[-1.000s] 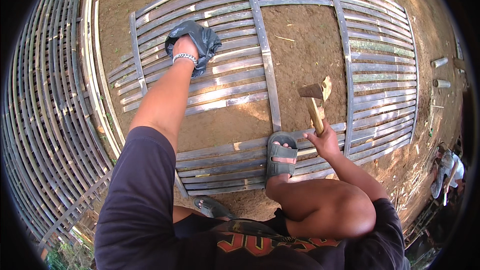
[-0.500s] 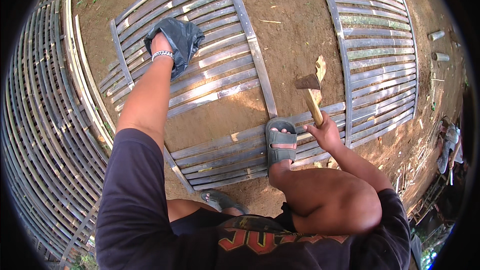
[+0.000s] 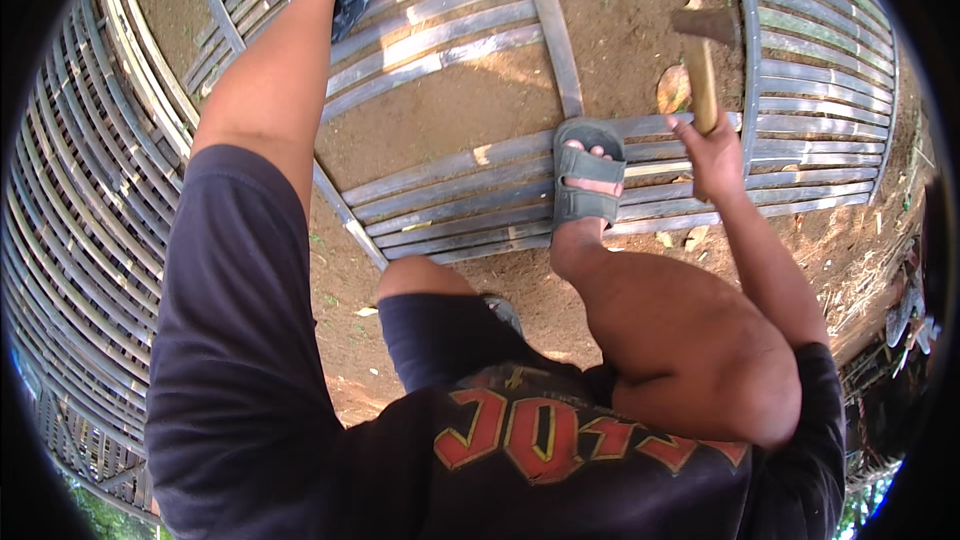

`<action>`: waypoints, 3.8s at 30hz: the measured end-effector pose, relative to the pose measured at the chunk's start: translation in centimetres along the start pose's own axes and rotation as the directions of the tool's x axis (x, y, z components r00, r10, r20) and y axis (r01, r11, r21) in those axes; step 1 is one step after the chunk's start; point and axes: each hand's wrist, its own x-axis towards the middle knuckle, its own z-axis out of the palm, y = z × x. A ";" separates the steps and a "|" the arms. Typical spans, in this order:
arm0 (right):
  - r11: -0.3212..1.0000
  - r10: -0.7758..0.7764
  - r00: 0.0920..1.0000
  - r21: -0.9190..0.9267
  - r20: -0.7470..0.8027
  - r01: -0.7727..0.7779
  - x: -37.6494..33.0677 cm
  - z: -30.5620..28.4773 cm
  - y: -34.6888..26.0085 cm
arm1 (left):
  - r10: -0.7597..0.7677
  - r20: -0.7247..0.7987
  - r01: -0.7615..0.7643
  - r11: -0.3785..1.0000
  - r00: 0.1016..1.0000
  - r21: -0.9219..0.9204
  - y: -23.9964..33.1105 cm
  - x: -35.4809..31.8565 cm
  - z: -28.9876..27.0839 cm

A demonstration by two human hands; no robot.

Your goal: The person assembles a bamboo structure on the ground by aligning thin bamboo strips across a frame. They secure the strips by hammering nails into the intersections using a hammer. The person repeatedly retrieves nails from a black plastic bag and drives them into the bamboo to fasten the components together.

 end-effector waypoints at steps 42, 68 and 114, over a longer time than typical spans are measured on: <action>0.801 -0.119 0.960 0.596 0.254 -0.059 -10.9 3.3 -8.7 | 0.646 0.574 0.591 0.228 0.503 -0.774 23.6 -27.1 -10.4; 0.814 -0.065 0.992 0.581 0.109 -0.011 -9.4 2.0 -7.4 | 0.020 0.173 0.165 0.213 0.985 -0.963 25.4 -22.0 -4.2; 0.761 -0.637 0.766 -0.237 -0.090 0.605 2.9 7.8 -3.5 | 0.045 -0.321 -0.263 0.684 0.946 -0.680 23.9 -16.1 4.5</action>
